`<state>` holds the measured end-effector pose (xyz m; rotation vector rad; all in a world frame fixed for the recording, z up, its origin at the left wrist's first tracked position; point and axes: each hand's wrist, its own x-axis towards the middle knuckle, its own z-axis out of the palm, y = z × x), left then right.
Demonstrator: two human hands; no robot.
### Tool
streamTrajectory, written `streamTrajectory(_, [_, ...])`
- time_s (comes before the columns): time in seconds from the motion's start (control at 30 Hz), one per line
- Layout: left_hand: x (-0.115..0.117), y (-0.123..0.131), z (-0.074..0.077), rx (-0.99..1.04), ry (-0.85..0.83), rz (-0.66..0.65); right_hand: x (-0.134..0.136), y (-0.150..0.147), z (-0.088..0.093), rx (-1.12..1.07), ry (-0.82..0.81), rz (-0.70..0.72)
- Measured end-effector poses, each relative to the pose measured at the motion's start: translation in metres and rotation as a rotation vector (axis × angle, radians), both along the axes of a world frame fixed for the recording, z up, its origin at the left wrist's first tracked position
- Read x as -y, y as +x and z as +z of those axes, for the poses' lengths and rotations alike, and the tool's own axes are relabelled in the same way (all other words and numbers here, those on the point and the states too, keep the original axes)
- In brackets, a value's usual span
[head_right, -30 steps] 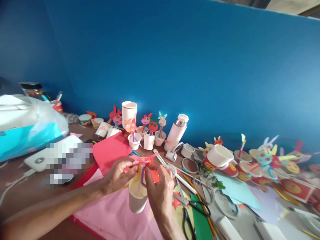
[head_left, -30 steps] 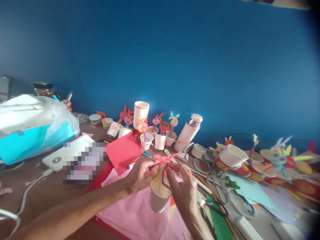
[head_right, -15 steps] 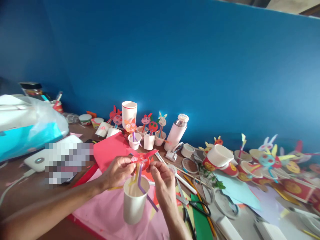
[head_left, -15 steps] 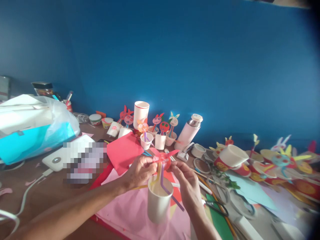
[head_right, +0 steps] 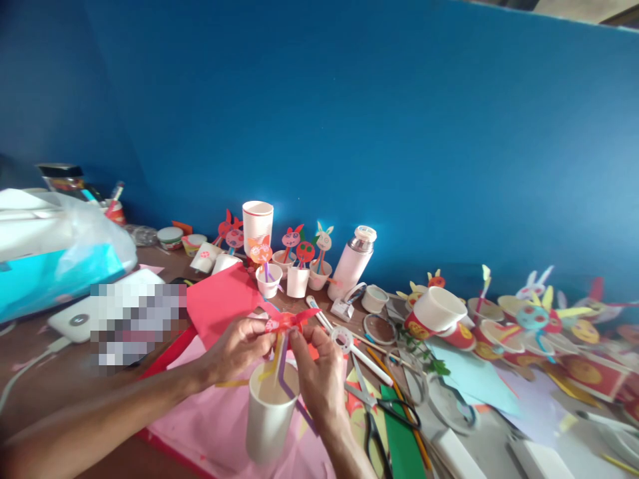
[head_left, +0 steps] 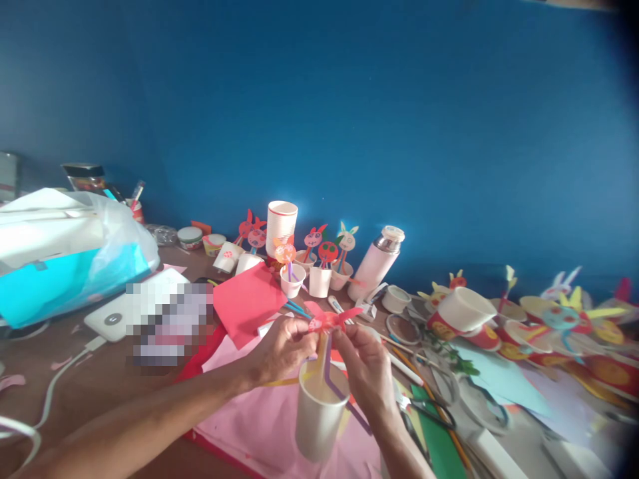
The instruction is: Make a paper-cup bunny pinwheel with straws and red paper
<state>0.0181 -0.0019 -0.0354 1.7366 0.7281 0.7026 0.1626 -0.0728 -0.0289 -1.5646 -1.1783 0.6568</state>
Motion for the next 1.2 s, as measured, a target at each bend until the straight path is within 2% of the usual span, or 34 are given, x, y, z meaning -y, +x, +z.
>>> streamTrajectory(0.1, [0.001, 0.001, 0.002, 0.018, -0.057, -0.008, 0.001, -0.002, 0.001, -0.006, 0.000, -0.006])
streamTrajectory(0.2, [0.000, 0.001, 0.006, 0.059, -0.119, -0.016, 0.000, 0.000, -0.001, -0.117, 0.020, 0.076])
streamTrajectory(0.37, [-0.004, 0.000, 0.013, 0.068, -0.155, 0.021, -0.002, 0.007, -0.005, -0.269, 0.101, 0.111])
streamTrajectory(0.47, [-0.006, -0.002, 0.015, 0.085, -0.166, 0.028, -0.002, 0.010, -0.005, -0.321, 0.062, 0.158])
streamTrajectory(0.53, [-0.006, -0.002, 0.016, 0.094, -0.164, 0.018, -0.002, 0.011, -0.003, -0.304, -0.004, 0.185])
streamTrajectory(0.7, [-0.004, -0.001, 0.013, 0.096, -0.198, 0.017, -0.002, 0.009, 0.000, -0.208, -0.101, 0.151])
streamTrajectory(0.93, [-0.003, 0.001, 0.012, 0.062, -0.134, -0.004, -0.003, 0.006, -0.006, -0.147, -0.083, 0.119])
streamTrajectory(1.07, [-0.004, 0.001, 0.011, 0.068, -0.149, 0.003, -0.001, 0.008, -0.002, -0.156, -0.103, 0.146])
streamTrajectory(1.2, [-0.003, -0.001, 0.011, 0.070, -0.148, -0.003, 0.000, 0.009, 0.001, -0.103, -0.049, 0.160])
